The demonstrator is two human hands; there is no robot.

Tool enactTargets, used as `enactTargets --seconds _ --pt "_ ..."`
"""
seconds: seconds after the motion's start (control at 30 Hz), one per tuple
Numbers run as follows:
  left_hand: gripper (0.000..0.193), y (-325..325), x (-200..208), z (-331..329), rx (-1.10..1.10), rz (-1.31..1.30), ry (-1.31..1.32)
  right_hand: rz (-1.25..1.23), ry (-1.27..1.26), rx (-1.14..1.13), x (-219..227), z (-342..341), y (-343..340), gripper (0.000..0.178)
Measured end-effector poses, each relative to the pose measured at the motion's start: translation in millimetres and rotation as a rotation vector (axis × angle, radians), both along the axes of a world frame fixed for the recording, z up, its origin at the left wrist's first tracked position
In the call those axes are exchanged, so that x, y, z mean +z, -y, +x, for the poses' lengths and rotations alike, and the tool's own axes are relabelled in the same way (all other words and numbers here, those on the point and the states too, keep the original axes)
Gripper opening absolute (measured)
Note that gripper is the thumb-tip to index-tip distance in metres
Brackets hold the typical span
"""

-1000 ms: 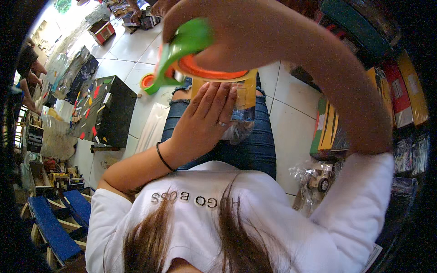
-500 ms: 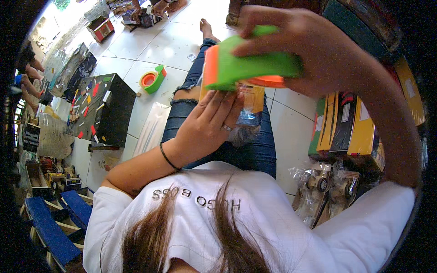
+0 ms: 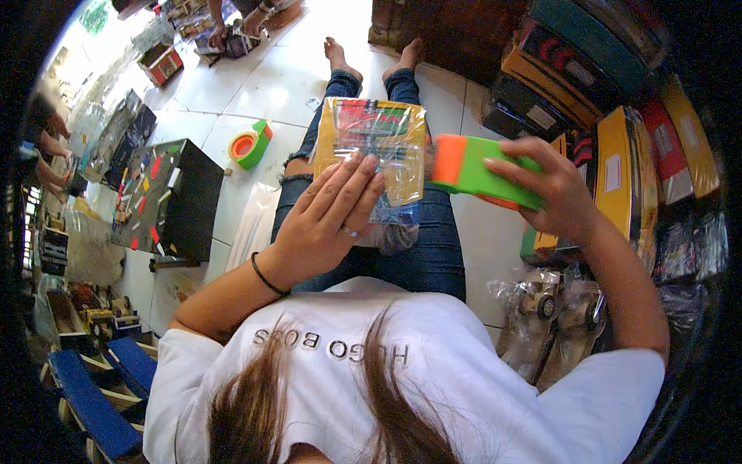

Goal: The person sits on the floor and wraps several toy boxes in clear plastic film using a handheld dispenser. They pull the film, wrap each box, and secure it with tape, then place the wrapped items aside.

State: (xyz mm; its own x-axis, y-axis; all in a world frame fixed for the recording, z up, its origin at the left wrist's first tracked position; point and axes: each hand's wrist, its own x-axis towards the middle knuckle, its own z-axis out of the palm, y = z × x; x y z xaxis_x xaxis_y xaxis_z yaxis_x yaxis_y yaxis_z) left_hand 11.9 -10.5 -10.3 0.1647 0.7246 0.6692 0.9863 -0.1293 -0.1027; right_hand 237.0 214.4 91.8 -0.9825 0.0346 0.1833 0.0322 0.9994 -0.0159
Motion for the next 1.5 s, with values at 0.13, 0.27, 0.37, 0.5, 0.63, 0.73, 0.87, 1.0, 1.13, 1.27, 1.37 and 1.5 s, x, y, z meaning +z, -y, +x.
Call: enactTargets --seconds 0.13,0.27,0.37,0.5,0.63,0.73,0.87,1.0,1.13,1.27,1.37,1.5 --pt "0.063 12 -6 -9 -0.027 0.058 -0.020 0.599 1.009 0.185 -64 -22 -36 0.034" --pt "0.082 10 -19 -25 -0.174 0.235 0.193 -0.095 0.577 -0.218 -178 13 -99 0.037" --pt "0.098 -2 -30 -20 -0.383 -0.055 1.036 -0.486 -0.154 -0.579 -285 39 -129 0.045" --pt "0.093 -4 -30 -10 -0.475 -0.018 1.157 -0.929 -0.202 -1.067 -357 33 -119 0.053" --pt "0.089 -4 -5 -27 -0.421 -0.021 1.403 -0.524 -0.545 -0.682 -263 -35 -92 0.066" --pt "0.081 -33 19 -50 -0.296 0.076 1.499 -1.028 -0.796 -0.234 -153 -103 -49 0.067" --pt "0.082 -76 34 -53 -0.296 -0.182 1.820 -1.584 -0.773 -0.229 -89 -176 12 0.070" --pt "0.074 -71 12 -51 -0.295 -0.247 2.238 -2.258 -0.534 -0.194 -135 -175 22 0.072" --pt "0.069 -61 -55 -52 -0.226 -0.366 2.262 -2.322 -0.364 -0.253 -216 -170 22 0.071" --pt "0.070 -69 -105 -62 -0.209 -0.347 1.979 -2.512 -0.221 -0.009 -237 -170 14 0.064" --pt "0.069 -76 -108 -72 -0.138 -0.180 1.324 -2.447 -0.317 0.097 -188 -157 1 0.071" --pt "0.113 -75 -94 -74 -0.165 0.193 0.872 -2.009 -0.123 0.153 -93 -157 -25 0.093"
